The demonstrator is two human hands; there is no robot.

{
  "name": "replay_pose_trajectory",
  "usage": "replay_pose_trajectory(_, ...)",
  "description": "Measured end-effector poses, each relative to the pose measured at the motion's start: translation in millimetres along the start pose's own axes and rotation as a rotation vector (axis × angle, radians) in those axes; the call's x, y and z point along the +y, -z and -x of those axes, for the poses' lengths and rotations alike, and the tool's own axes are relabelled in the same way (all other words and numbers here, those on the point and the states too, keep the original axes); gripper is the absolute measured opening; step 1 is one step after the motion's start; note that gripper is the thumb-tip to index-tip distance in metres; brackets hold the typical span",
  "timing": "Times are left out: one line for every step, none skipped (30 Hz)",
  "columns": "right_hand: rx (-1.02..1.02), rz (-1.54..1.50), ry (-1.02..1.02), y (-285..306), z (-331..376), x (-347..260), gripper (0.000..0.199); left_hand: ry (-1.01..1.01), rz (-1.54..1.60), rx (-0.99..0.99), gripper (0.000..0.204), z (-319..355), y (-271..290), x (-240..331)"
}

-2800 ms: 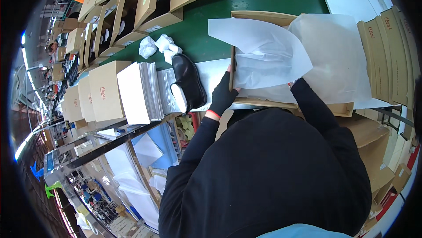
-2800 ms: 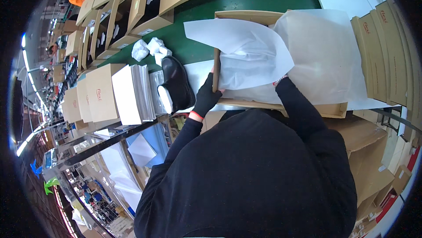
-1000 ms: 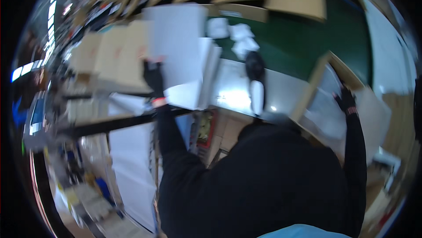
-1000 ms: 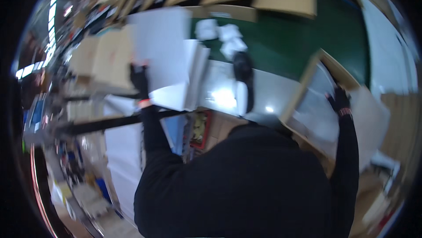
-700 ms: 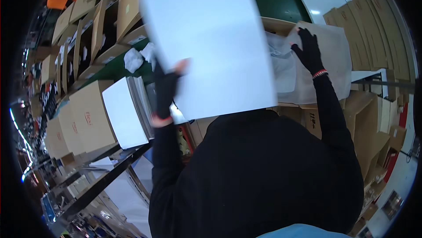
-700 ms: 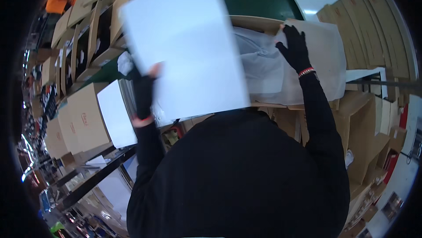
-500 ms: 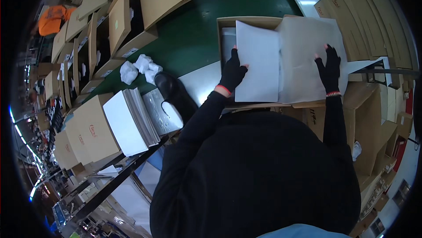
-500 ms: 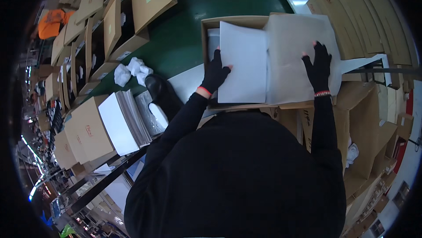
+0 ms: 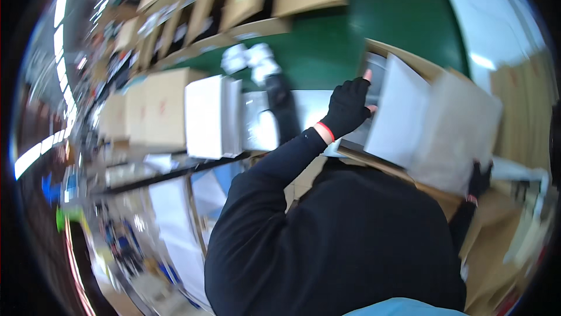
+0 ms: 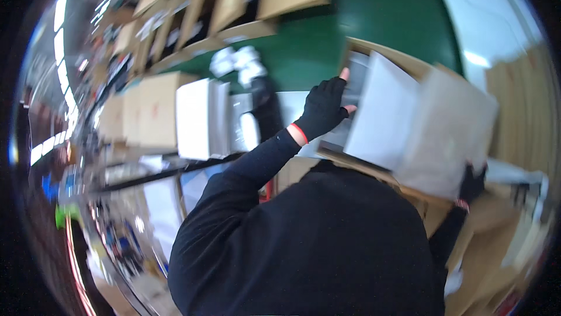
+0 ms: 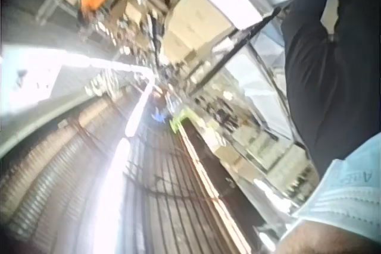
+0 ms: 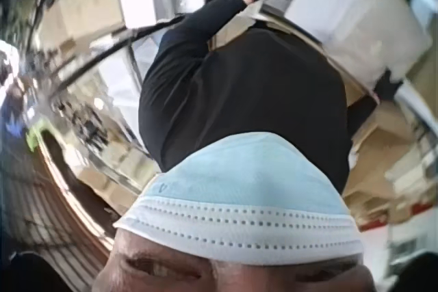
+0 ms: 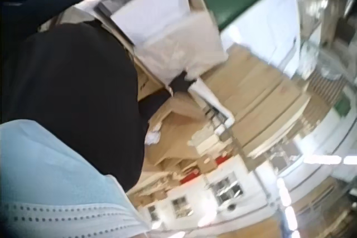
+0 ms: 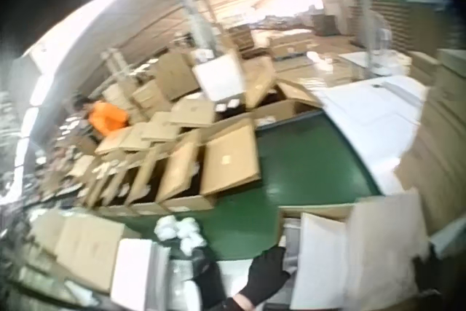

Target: The person places a pair of black shoes into a cardboard box lined with white tissue paper. They add crumpled white paper for padding, fold the tissue over the shoes, and close the box. This process is repeated for multiple pairs of shoes throughout the video.

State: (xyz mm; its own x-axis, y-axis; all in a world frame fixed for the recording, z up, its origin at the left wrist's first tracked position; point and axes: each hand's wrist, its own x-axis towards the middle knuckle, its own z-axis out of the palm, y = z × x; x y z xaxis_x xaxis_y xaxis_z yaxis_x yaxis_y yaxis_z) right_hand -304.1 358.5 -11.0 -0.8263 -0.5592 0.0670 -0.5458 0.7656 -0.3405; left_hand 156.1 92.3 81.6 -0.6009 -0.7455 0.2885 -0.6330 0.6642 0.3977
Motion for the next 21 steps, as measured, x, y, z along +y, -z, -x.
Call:
replay_pose_trajectory(0.155,0.045,0.060,-24,-9,64,0.075,0.062,-0.132,-0.127,0.089,-1,22,-23)
replay_pose_trajectory(0.060,0.112,0.068,-23,-9,37,0.061,0.214,-0.302,-0.253,0.090,22,49,-46)
replay_pose_trajectory(0.024,0.094,0.043,-23,-15,40,0.056,0.341,-0.510,-0.432,0.095,41,69,-69)
replay_pose_trajectory(0.108,0.063,0.161,-38,-22,74,0.048,0.434,-0.708,-0.591,0.091,46,89,-82)
replay_pose_trajectory(0.205,0.045,0.387,-52,-30,109,0.045,0.384,-0.703,-0.603,0.086,75,79,-121)
replay_pose_trajectory(0.125,0.012,0.279,-60,-33,113,0.043,0.400,-0.674,-0.638,0.084,91,80,-143)
replay_pose_trajectory(0.117,0.118,0.277,-68,-40,115,0.042,0.436,-0.642,-0.673,0.081,113,85,-162)
replay_pose_trajectory(0.169,0.065,0.333,-70,-42,114,0.041,0.513,-0.560,-0.730,0.081,117,100,-173)
replay_pose_trajectory(0.152,0.082,0.282,-70,-43,105,0.040,0.576,-0.479,-0.789,0.081,119,119,-179)
replay_pose_trajectory(0.139,0.114,0.210,-62,-39,102,0.040,0.614,-0.391,-0.856,0.080,115,136,-184)
replay_pose_trajectory(0.250,0.081,0.330,-60,-44,102,0.039,0.634,-0.292,-0.938,0.080,108,150,-185)
replay_pose_trajectory(0.374,0.070,0.421,-55,-39,114,0.039,0.612,-0.199,-1.032,0.079,89,157,-186)
replay_pose_trajectory(0.405,0.030,0.507,-44,-37,114,0.037,0.585,-0.096,-1.144,0.079,76,158,-181)
replay_pose_trajectory(0.416,0.001,0.614,-30,-48,83,0.035,0.606,-0.032,-0.979,0.083,91,175,-163)
replay_pose_trajectory(0.329,0.151,0.232,-17,-44,86,0.032,0.538,0.005,-0.833,0.086,75,183,-149)
replay_pose_trajectory(0.575,0.090,0.448,-9,-50,113,0.032,0.482,0.292,-0.782,0.086,62,171,-162)
replay_pose_trajectory(0.458,-0.049,0.409,3,-53,66,0.033,0.516,0.493,-0.701,0.082,67,165,-152)
replay_pose_trajectory(0.393,0.143,0.269,19,-39,29,0.034,0.524,0.685,-0.741,0.084,36,168,-114)
replay_pose_trajectory(0.460,0.140,0.391,28,-37,49,0.034,0.487,0.767,-0.740,0.080,12,155,-93)
replay_pose_trajectory(0.350,-0.130,0.191,48,-23,-17,0.033,0.497,0.757,-0.723,0.077,2,141,-68)
replay_pose_trajectory(0.408,-0.093,0.223,55,-19,-13,0.033,0.388,0.850,-0.771,0.077,-19,113,-51)
